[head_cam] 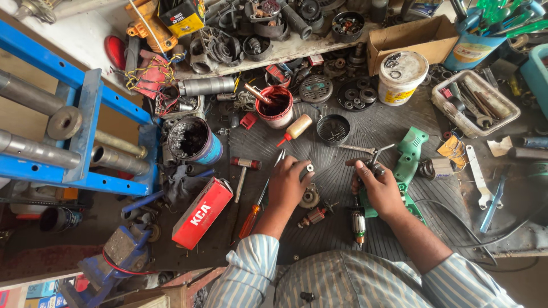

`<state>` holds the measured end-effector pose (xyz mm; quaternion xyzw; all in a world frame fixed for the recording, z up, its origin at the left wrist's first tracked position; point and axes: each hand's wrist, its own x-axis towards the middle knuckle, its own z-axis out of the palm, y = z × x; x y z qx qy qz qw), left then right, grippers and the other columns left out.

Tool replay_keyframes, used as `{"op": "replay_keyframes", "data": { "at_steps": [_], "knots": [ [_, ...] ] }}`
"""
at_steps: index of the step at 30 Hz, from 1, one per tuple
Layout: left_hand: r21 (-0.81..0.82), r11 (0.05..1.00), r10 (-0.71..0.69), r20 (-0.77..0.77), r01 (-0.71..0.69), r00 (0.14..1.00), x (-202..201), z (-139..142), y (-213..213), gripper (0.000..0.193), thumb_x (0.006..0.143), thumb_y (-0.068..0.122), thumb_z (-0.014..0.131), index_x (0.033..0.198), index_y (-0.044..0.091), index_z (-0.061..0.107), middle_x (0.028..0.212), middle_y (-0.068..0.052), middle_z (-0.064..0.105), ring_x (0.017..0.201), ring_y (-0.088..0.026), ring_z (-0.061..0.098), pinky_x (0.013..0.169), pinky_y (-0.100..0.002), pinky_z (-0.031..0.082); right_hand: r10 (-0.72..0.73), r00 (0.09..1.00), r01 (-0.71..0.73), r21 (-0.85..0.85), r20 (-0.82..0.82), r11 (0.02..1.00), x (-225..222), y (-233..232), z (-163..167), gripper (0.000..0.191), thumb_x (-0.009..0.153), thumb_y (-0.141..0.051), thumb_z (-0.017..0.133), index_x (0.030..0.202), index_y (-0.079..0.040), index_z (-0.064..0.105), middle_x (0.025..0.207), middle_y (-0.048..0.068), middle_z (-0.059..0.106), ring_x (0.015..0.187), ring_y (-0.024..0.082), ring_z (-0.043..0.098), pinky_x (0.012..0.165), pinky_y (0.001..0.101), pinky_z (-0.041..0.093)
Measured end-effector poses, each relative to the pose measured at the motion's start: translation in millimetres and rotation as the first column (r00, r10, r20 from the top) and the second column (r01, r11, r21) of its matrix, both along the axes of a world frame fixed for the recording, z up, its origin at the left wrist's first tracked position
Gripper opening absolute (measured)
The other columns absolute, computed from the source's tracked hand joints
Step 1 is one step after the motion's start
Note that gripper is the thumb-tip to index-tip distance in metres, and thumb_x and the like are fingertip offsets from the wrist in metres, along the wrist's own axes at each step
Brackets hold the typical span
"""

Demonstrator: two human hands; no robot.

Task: The person disassembles a small mechanical assembly on a cluttered workbench, removes a pin and separates components, then reassembles the parts and uses a hammer to tap a pin back into place.

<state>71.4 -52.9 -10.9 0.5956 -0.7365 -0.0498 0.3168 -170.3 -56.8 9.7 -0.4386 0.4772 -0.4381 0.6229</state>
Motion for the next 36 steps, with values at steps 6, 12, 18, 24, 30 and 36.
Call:
{"op": "replay_keyframes", "data": {
  "at_steps": [6,12,18,24,30,36],
  "knots": [
    [0.039,0.999,0.023,0.016,-0.023,1.0,-2,2,3,0.054,0.079,0.033,0.084,0.124,0.01,0.069,0.105,-0.007,0.064,0.099,-0.028,0.063,0.084,-0.045,0.051,0.052,0.998,-0.053,-0.05,-0.031,0.997,2,7,-3,0.03,0.101,-0.018,0.063,0.126,-0.002,0.066,0.075,0.0,0.053,0.065,0.009,0.05,0.058,0.0279,0.043],
    [0.411,0.627,0.232,-0.91,0.662,0.345,-5,31,27,0.064,0.092,0.048,0.067,0.143,0.012,0.052,0.122,-0.004,0.068,0.101,-0.016,0.069,0.079,-0.03,0.06,0.009,0.792,-0.366,-0.464,-0.61,0.807,19,13,26,0.048,0.086,-0.013,0.072,0.13,-0.002,0.055,0.095,0.013,0.067,0.083,0.032,0.07,0.073,0.0398,0.055],
    [0.296,0.895,0.22,-0.943,0.332,0.248,-14,16,67,0.056,0.099,0.029,0.072,0.145,0.001,0.055,0.131,-0.012,0.066,0.12,-0.023,0.065,0.097,-0.035,0.057,0.038,0.597,-0.626,-0.435,-0.802,0.648,52,30,53,0.08,0.078,-0.013,0.075,0.149,-0.002,0.04,0.118,0.022,0.057,0.106,0.04,0.063,0.089,0.0446,0.054],
    [0.414,0.905,0.422,-0.903,0.103,-0.077,33,-10,100,0.03,0.1,0.019,0.068,0.123,0.002,0.059,0.11,-0.009,0.059,0.1,-0.021,0.067,0.087,-0.047,0.068,-0.027,0.7,-0.644,-0.646,-0.714,0.41,67,46,43,0.068,0.08,-0.027,0.078,0.135,-0.001,0.049,0.119,0.02,0.06,0.109,0.037,0.062,0.096,0.0439,0.052],
    [0.525,0.845,0.499,-0.843,0.102,0.202,60,-11,134,0.029,0.097,0.02,0.063,0.118,0.001,0.059,0.104,-0.013,0.076,0.09,-0.018,0.076,0.068,-0.032,0.067,-0.135,0.274,-0.932,-0.297,-0.952,0.205,71,49,20,0.059,0.086,-0.024,0.073,0.137,0.0,0.058,0.102,0.009,0.068,0.1,0.024,0.064,0.087,0.0379,0.046],
    [0.486,0.872,0.432,-0.813,0.048,0.392,46,-2,140,0.026,0.098,0.015,0.064,0.119,0.001,0.059,0.103,-0.011,0.076,0.087,-0.012,0.073,0.061,-0.027,0.065,-0.064,0.631,-0.744,-0.626,-0.773,0.234,60,57,23,0.048,0.085,-0.026,0.074,0.124,-0.002,0.061,0.102,0.011,0.069,0.102,0.029,0.07,0.099,0.048,0.051]
  ]
}}
